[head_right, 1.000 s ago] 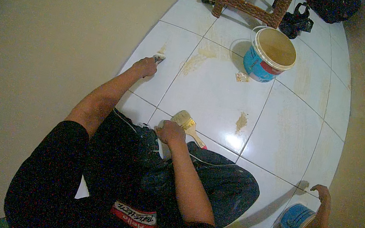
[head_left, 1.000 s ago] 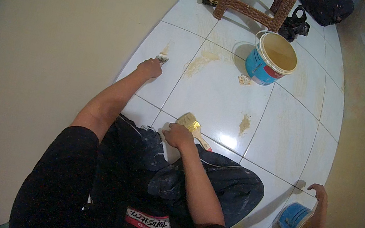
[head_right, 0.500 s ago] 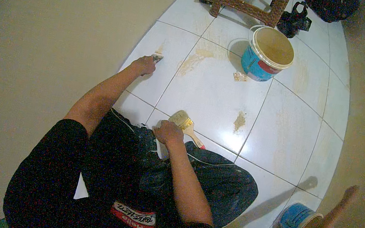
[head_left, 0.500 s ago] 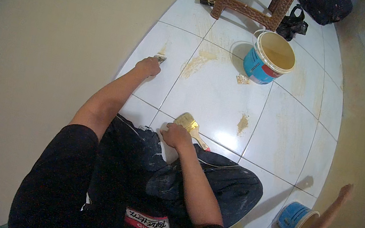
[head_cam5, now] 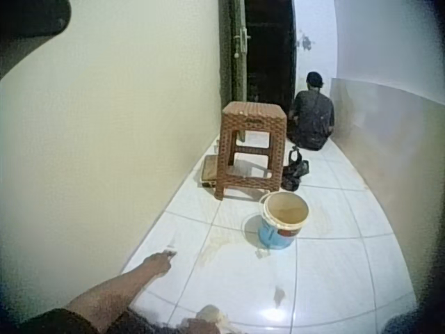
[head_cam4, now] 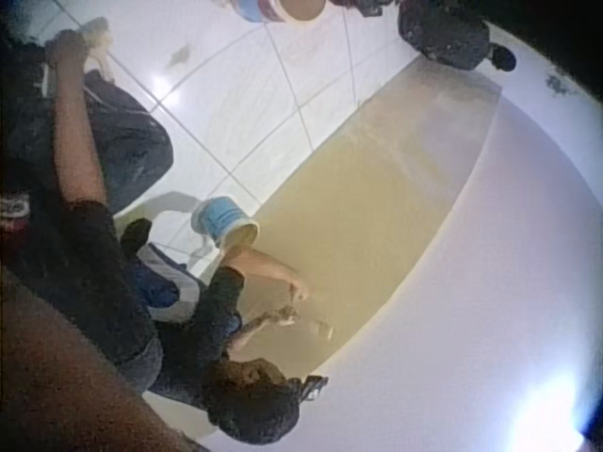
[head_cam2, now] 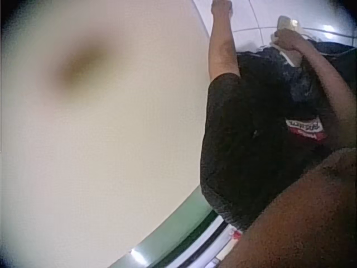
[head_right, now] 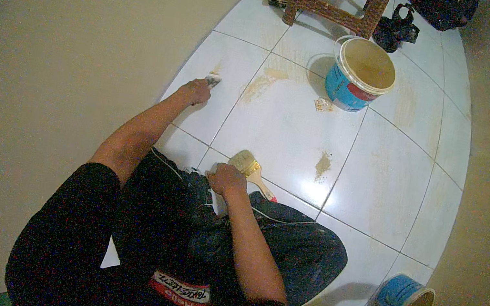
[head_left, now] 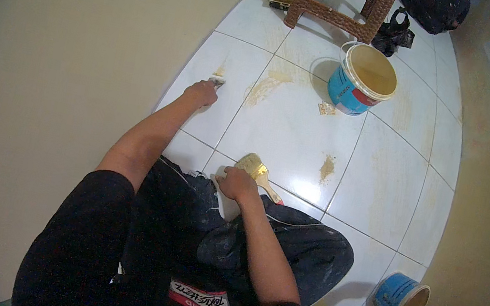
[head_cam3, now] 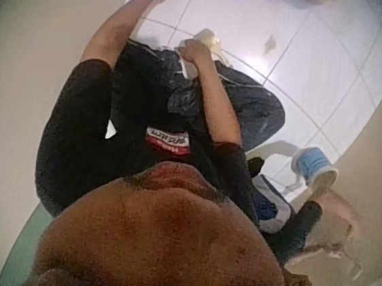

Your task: The person applies a yellow substance to floor tiles with a brush and spreads it using a putty knife while sitting on the floor.

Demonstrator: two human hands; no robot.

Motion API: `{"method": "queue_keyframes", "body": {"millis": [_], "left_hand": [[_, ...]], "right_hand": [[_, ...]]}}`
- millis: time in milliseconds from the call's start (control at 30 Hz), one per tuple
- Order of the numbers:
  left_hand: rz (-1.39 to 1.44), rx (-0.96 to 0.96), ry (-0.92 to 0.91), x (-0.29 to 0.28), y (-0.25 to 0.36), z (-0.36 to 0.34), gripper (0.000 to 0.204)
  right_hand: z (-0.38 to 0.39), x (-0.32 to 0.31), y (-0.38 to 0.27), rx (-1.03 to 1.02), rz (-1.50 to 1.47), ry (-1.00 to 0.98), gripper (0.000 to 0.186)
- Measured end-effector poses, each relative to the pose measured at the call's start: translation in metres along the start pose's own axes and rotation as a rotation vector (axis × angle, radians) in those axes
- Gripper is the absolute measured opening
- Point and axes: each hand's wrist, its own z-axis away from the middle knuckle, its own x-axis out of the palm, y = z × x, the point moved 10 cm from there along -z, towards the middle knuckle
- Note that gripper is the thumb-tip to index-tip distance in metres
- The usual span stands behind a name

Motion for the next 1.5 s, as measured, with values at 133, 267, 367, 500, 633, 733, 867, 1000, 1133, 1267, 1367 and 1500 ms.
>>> {"method": "queue_keyframes", "body": {"millis": [133,267,367,500,633,733,867,1000,1133,1267,1367,1500], "left_hand": [[0.264,-0.151,-0.028,-0.022,0.011,0.007,0.035],[0.15,-0.121,-0.039,-0.015,-0.001,0.011,0.034],[0.139,-0.064,0.098,-0.006,-0.002,0.004,0.034],[0.208,-0.13,0.088,-0.01,-0.018,0.0,0.034],[0.206,-0.116,0.056,0.011,-0.031,-0.018,0.035],[0.246,-0.103,0.116,0.009,-0.001,-0.023,0.036],[0.121,-0.06,0.132,0.03,-0.035,-0.042,0.037],[0.058,-0.005,0.032,0.027,-0.023,-0.058,0.038],[0.096,-0.053,0.169,0.03,-0.049,-0.039,0.044],[0.254,-0.057,0.145,-0.002,0.01,-0.015,0.049],[0.192,-0.059,0.143,-0.006,-0.008,-0.009,0.049],[0.177,-0.112,0.163,0.001,-0.046,-0.021,0.049]], "right_hand": [[-0.003,-0.001,0.013,0.0,-0.01,0.043,0.049],[-0.004,0.004,0.004,-0.023,-0.011,0.05,0.049],[-0.002,0.002,0.005,-0.005,0.012,0.026,0.05],[0.001,-0.002,-0.003,-0.01,-0.011,0.03,0.047],[0.0,0.006,-0.006,-0.011,-0.002,-0.001,0.046],[-0.006,0.003,0.015,-0.016,0.016,0.026,0.045],[-0.004,0.007,0.003,-0.011,-0.003,0.003,0.044],[-0.006,0.007,0.009,-0.044,-0.007,0.018,0.044],[0.006,-0.004,-0.016,-0.027,-0.031,-0.029,0.044],[0.008,-0.011,0.016,0.068,-0.008,-0.024,0.044],[0.009,-0.009,0.003,0.035,-0.016,-0.029,0.046],[0.007,-0.001,-0.017,-0.001,-0.033,-0.045,0.046]]}}
